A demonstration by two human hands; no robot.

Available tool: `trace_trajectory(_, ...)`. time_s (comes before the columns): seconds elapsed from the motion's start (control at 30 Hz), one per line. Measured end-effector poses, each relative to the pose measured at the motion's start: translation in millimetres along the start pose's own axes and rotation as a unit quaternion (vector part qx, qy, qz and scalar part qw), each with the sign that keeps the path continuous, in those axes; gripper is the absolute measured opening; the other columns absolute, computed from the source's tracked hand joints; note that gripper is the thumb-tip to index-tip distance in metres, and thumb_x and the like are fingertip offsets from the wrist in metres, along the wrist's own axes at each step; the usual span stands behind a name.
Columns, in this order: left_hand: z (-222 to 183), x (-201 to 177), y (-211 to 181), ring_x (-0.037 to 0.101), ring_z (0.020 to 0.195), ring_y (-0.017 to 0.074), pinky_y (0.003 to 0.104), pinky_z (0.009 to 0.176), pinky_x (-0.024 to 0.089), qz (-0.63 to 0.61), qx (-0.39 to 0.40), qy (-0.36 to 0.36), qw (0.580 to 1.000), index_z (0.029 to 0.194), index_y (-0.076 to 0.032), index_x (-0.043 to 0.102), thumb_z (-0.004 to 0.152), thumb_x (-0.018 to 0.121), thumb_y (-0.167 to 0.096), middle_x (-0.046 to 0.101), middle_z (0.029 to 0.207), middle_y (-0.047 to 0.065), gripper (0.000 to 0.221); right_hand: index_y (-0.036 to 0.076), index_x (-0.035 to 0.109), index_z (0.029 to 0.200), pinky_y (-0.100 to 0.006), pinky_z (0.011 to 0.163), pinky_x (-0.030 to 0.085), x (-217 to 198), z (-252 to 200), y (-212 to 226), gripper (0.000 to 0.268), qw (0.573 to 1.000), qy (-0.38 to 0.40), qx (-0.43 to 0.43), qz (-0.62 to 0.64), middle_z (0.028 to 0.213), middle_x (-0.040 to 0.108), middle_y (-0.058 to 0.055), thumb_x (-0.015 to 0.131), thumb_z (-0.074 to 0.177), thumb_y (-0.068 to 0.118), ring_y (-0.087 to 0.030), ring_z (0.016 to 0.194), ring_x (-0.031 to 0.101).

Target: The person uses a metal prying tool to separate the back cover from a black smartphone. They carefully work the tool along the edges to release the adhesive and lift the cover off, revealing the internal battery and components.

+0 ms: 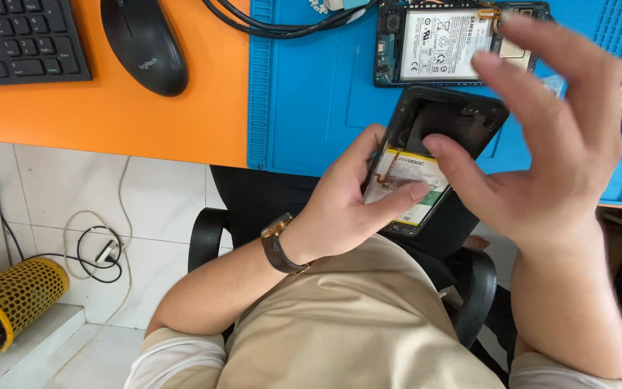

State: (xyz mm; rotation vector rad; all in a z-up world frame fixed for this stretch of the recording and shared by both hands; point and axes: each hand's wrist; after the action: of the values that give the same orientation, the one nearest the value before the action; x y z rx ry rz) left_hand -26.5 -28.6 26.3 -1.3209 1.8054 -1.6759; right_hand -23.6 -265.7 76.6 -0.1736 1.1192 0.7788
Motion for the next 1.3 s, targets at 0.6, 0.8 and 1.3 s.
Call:
trace_trajectory(0.6, 24, -37, -38, 0.027, 0.065, 0.0065, 0.027, 0.061, 0.021, 0.041, 0.078, -0.065, 0.994, 0.07, -0.02, 0.043, 0.102, 0.059, -0.049, 0.031, 0.068, -0.009, 0.046, -0.01, 0.07, 0.134, -0.04, 0.103, 0.052, 23, 38, 20, 0.032, 0.924, 0.021, 0.273, 0.268, 0.129, 0.074, -0.022, 0.056, 0.12, 0.014, -0.032, 0.121, 0.069)
trace_trajectory(0.8, 4, -93, -20, 0.057, 0.066, 0.0041, 0.022, 0.062, 0.04, -0.061, 0.154, -0.209, 0.964, 0.076, -0.018, 0.058, 0.102, 0.064, -0.048, 0.061, 0.07, -0.009, 0.041, -0.016, 0.064, 0.144, -0.047, 0.096, 0.057, 17, 71, 32, 0.043, 0.947, 0.018, 0.224, 0.229, 0.141, 0.063, -0.035, 0.055, 0.121, 0.019, -0.043, 0.113, 0.073)
trace_trajectory(1.3, -8, -103, -25, 0.051, 0.058, 0.0034, 0.024, 0.055, 0.037, -0.168, 0.153, -0.258, 0.939, 0.068, -0.018, 0.054, 0.098, 0.068, -0.042, 0.056, 0.062, -0.007, 0.041, 0.008, 0.043, 0.158, -0.026, 0.073, 0.05, 79, 82, 126, 0.058, 0.891, 0.025, 0.363, 0.273, 0.137, 0.055, -0.016, 0.064, 0.108, 0.03, -0.016, 0.098, 0.06)
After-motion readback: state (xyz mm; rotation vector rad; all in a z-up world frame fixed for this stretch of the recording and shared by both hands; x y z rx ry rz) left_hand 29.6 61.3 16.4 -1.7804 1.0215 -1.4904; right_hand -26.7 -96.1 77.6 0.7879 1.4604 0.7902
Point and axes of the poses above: each hand's wrist, its own z-axis towards the middle knuckle, its own x-axis out of the palm, y = z × x
